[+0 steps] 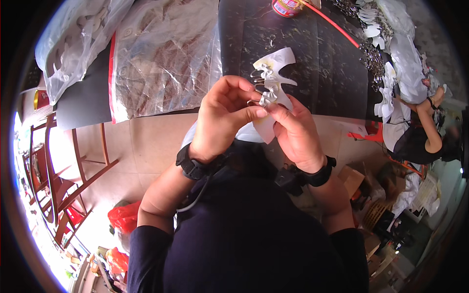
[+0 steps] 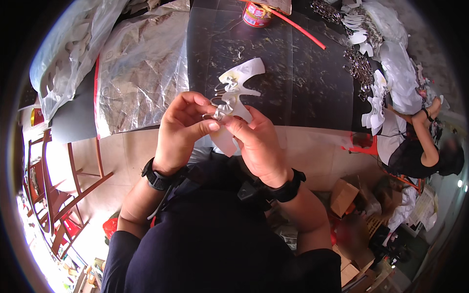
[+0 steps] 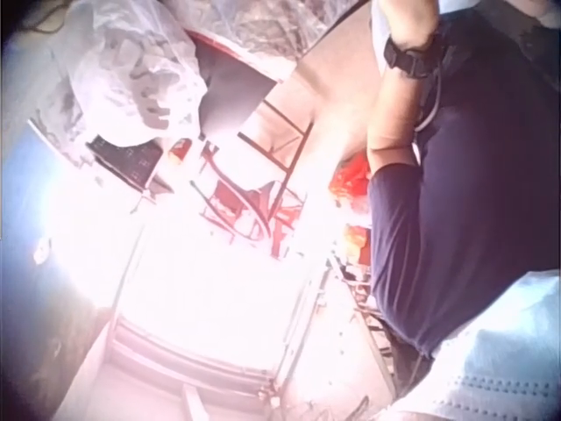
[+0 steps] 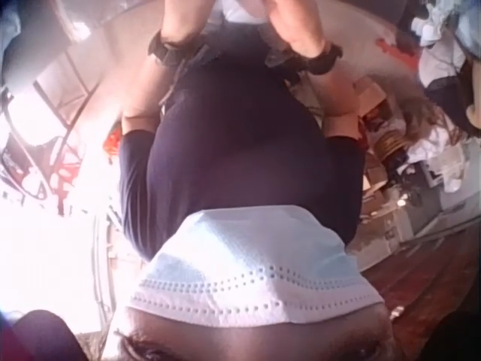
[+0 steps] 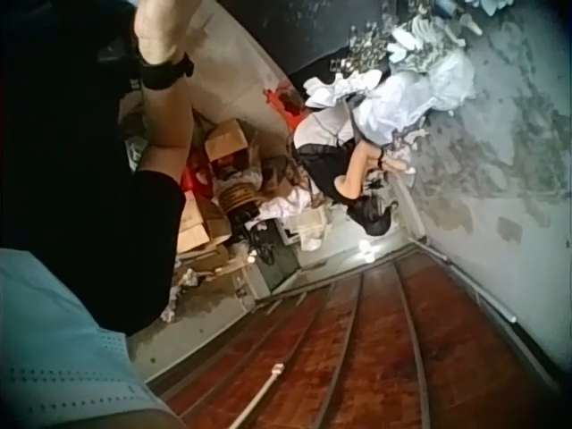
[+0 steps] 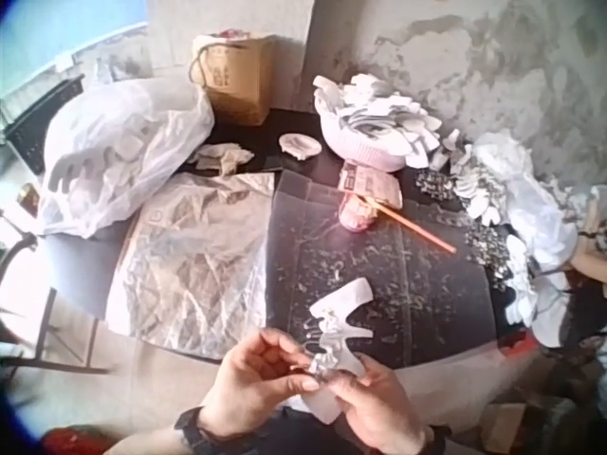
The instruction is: Applying adhesive to shoe components using a brush.
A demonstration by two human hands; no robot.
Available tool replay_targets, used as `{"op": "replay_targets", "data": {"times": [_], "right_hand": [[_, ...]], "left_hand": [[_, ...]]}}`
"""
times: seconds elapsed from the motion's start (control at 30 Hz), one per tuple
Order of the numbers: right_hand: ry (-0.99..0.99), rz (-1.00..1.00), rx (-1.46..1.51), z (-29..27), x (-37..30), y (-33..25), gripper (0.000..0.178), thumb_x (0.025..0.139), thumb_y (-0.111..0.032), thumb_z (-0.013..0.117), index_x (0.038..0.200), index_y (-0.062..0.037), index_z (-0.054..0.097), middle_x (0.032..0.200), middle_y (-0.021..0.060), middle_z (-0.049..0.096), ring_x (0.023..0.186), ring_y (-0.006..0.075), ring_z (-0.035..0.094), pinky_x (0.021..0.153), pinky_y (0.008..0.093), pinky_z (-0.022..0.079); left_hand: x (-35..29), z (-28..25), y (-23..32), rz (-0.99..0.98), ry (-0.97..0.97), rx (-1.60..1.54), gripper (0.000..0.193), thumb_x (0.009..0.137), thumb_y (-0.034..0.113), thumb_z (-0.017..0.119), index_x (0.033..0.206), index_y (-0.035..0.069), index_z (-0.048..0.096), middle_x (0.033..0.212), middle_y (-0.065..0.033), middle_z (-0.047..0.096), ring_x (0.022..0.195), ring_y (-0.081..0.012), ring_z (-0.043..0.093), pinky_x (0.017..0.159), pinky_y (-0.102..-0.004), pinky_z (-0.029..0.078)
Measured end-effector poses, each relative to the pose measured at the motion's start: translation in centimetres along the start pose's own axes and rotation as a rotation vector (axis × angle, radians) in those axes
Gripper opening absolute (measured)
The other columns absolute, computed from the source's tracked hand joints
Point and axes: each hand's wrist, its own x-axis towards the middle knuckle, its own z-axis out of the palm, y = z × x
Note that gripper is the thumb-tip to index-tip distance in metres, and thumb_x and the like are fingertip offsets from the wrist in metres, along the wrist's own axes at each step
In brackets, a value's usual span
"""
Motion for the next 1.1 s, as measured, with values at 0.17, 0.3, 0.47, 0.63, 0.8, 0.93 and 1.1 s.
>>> {"op": "replay_targets", "data": {"times": [0.17, 0.3, 0.47, 0.63, 0.8, 0.93, 1.1], "right_hand": [[0.046, -0.029, -0.050, 0.0, 0.0, 0.5, 0.029, 0.089, -0.007, 0.056, 0.117, 0.0001, 0.053, 0.106, 0.0041, 0.061, 0.096, 0.0092, 0.056, 0.085, 0.0255, 0.043], [0.038, -0.062, -0.140, 0.0, -0.1, 0.8, 0.026, 0.089, -0.009, 0.057, 0.114, -0.0006, 0.055, 0.105, 0.0031, 0.061, 0.095, 0.0081, 0.055, 0.084, 0.0243, 0.043], [0.051, -0.099, -0.204, 0.2, -0.2, 1.0, 0.027, 0.089, -0.009, 0.058, 0.114, -0.0006, 0.057, 0.105, 0.0024, 0.062, 0.093, 0.0066, 0.056, 0.082, 0.0226, 0.043], [0.040, -0.108, -0.190, -0.1, 0.0, 1.0, 0.028, 0.089, -0.009, 0.057, 0.116, -0.0005, 0.056, 0.105, 0.0027, 0.062, 0.095, 0.0067, 0.055, 0.083, 0.0229, 0.043], [0.006, -0.131, -0.184, 0.0, 0.1, 0.1, 0.030, 0.089, -0.010, 0.058, 0.117, 0.0005, 0.054, 0.105, 0.0039, 0.062, 0.097, 0.0083, 0.055, 0.086, 0.0240, 0.042], [0.018, -0.116, -0.207, -0.8, 0.0, 0.3, 0.030, 0.088, -0.009, 0.059, 0.116, 0.0018, 0.052, 0.107, 0.0057, 0.060, 0.098, 0.0110, 0.055, 0.089, 0.0264, 0.042], [0.115, -0.248, -0.212, -0.6, -0.5, 0.7, 0.033, 0.085, -0.006, 0.063, 0.115, 0.0001, 0.048, 0.111, 0.0068, 0.052, 0.102, 0.0133, 0.051, 0.088, 0.0281, 0.043]], "left_hand": [[-0.2, -0.3, -0.7, -0.073, 0.064, -0.125, 0.026, 0.080, -0.006, 0.064, 0.101, 0.001, 0.050, 0.091, -0.0070, 0.062, 0.087, -0.0121, 0.059, 0.080, -0.0261, 0.048], [0.0, -0.5, -0.7, -0.118, 0.069, -0.078, 0.024, 0.081, -0.006, 0.062, 0.099, 0.002, 0.049, 0.089, -0.0063, 0.061, 0.085, -0.0123, 0.059, 0.078, -0.0262, 0.047], [0.1, -0.1, -1.3, -0.190, 0.121, -0.341, 0.024, 0.080, -0.006, 0.060, 0.095, 0.005, 0.045, 0.089, -0.0056, 0.060, 0.083, -0.0123, 0.057, 0.077, -0.0262, 0.044], [0.1, 0.2, -0.8, -0.152, 0.115, -0.230, 0.022, 0.082, -0.005, 0.060, 0.097, 0.005, 0.047, 0.092, -0.0061, 0.060, 0.084, -0.0120, 0.056, 0.077, -0.0260, 0.044], [0.1, 0.2, 0.4, -0.261, 0.095, -0.295, 0.024, 0.082, -0.003, 0.061, 0.101, 0.003, 0.048, 0.094, -0.0072, 0.061, 0.086, -0.0120, 0.057, 0.080, -0.0270, 0.045], [-0.1, -0.1, -0.7, -0.087, 0.025, -0.164, 0.026, 0.082, -0.006, 0.061, 0.102, 0.002, 0.047, 0.094, -0.0081, 0.061, 0.089, -0.0130, 0.058, 0.081, -0.0268, 0.047], [-0.2, 0.3, -1.1, -0.032, 0.060, -0.086, 0.027, 0.081, -0.009, 0.059, 0.102, 0.004, 0.047, 0.094, -0.0075, 0.061, 0.090, -0.0131, 0.058, 0.081, -0.0270, 0.047]]}}
